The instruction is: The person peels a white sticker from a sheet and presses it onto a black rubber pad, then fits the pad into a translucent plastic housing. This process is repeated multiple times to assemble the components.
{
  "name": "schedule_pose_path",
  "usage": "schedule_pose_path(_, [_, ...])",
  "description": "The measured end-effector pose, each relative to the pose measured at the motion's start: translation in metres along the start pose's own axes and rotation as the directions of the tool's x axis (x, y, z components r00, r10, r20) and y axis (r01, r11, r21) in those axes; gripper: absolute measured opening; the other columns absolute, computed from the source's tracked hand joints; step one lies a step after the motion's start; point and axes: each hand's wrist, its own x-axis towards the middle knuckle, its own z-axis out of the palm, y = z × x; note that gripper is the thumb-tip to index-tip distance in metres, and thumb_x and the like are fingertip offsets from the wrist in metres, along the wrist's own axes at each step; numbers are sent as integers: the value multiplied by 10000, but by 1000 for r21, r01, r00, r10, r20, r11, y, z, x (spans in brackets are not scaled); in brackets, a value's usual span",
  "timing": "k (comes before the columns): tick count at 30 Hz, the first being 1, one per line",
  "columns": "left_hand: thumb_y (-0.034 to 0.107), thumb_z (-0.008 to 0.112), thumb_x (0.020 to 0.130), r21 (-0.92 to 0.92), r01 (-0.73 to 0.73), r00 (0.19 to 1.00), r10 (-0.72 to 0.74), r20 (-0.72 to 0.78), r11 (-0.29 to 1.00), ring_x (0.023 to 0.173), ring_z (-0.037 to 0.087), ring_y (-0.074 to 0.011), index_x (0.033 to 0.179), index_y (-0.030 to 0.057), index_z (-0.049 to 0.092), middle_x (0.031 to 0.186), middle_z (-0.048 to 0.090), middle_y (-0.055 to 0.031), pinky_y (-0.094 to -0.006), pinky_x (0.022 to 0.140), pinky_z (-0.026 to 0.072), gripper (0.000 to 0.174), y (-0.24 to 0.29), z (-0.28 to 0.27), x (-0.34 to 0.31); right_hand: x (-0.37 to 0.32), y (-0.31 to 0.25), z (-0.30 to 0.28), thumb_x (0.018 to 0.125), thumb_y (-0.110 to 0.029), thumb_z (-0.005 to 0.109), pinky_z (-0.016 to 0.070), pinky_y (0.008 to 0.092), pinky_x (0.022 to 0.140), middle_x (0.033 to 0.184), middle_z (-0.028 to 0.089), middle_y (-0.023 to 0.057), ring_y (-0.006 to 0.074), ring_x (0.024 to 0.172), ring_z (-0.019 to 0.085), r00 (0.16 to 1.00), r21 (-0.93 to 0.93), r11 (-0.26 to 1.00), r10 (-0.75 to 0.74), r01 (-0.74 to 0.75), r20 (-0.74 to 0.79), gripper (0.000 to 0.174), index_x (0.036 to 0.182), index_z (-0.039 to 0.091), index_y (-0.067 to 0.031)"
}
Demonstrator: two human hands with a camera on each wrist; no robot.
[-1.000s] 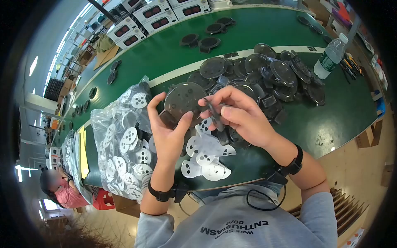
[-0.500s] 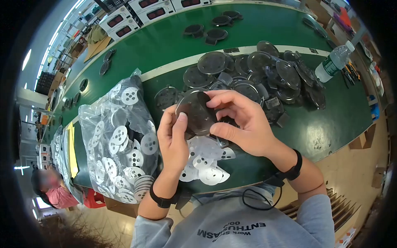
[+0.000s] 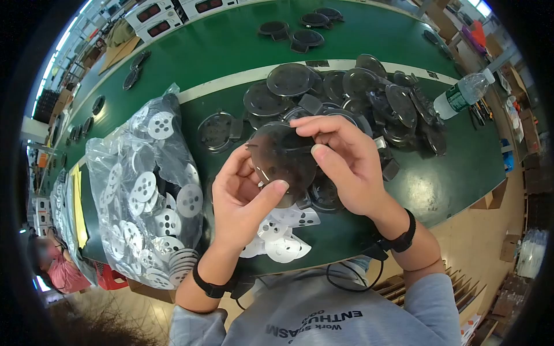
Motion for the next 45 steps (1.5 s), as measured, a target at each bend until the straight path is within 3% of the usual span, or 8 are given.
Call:
schedule_pose_path(2, [-108,726,814,17,8,1000,-8,19,1000,1064,631,-160,1390,-55,434,1136,641,-124,-300,872,573,648,0,0,0,1,0,-1,956,-34,532,439,345,1017,1322,577,171,184,1167,566,1000,12,1000,3,-3,10,293,1237,558,45])
schedule_pose_path(5, [-107,736,806,-43,26,999,-24,33,999,1055,635,-164,1399,-52,424,1104,641,-120,-312,889,574,672,0,1,0,2,2,0,947,-31,556,444,312,966,1315,586,168,159,1131,567,1000,67,998,-6,5,8,293,1233,558,32])
schedule_pose_path(11, [-113,747,794,-45,53,998,-51,34,998,1051,635,-172,1407,-48,407,1076,640,-112,-317,897,578,704,-1,1,0,2,4,-2,924,-24,598,414,250,831,1291,608,170,110,1025,553,999,-29,999,-44,45,23,299,1219,569,16])
schedule_pose_path(26, [-103,760,791,-73,5,999,-2,34,997,1055,638,-182,1384,-44,422,1068,638,-111,-325,894,587,685,-5,-1,-1,1,6,-2,920,-19,611,417,250,831,1294,608,168,99,951,526,998,-48,998,-47,49,43,306,1221,570,15])
schedule_pose_path(38, [-94,759,796,-73,8,999,-5,36,997,1063,631,-178,1376,-43,422,1070,634,-106,-328,889,591,673,-3,-2,-1,-1,6,-1,868,12,639,409,270,908,1299,598,168,148,1116,552,998,-114,992,-57,61,36,368,1226,555,15])
schedule_pose_path(41, [-110,724,815,-91,0,999,4,41,996,1053,629,-168,1371,-43,432,1071,634,-99,-307,875,582,632,-1,-1,-1,0,4,0,825,-2,681,404,267,911,1297,603,159,145,1118,550,996,-152,985,-82,85,29,401,1209,567,14])
schedule_pose_path(45, [-26,640,905,-88,14,1000,-12,19,996,1015,618,-122,1308,-35,481,1077,638,-82,-247,847,516,433,-4,-5,0,2,3,0,712,-43,754,453,296,867,1250,647,143,182,1031,601,984,-303,937,-169,176,50,459,1150,619,-23])
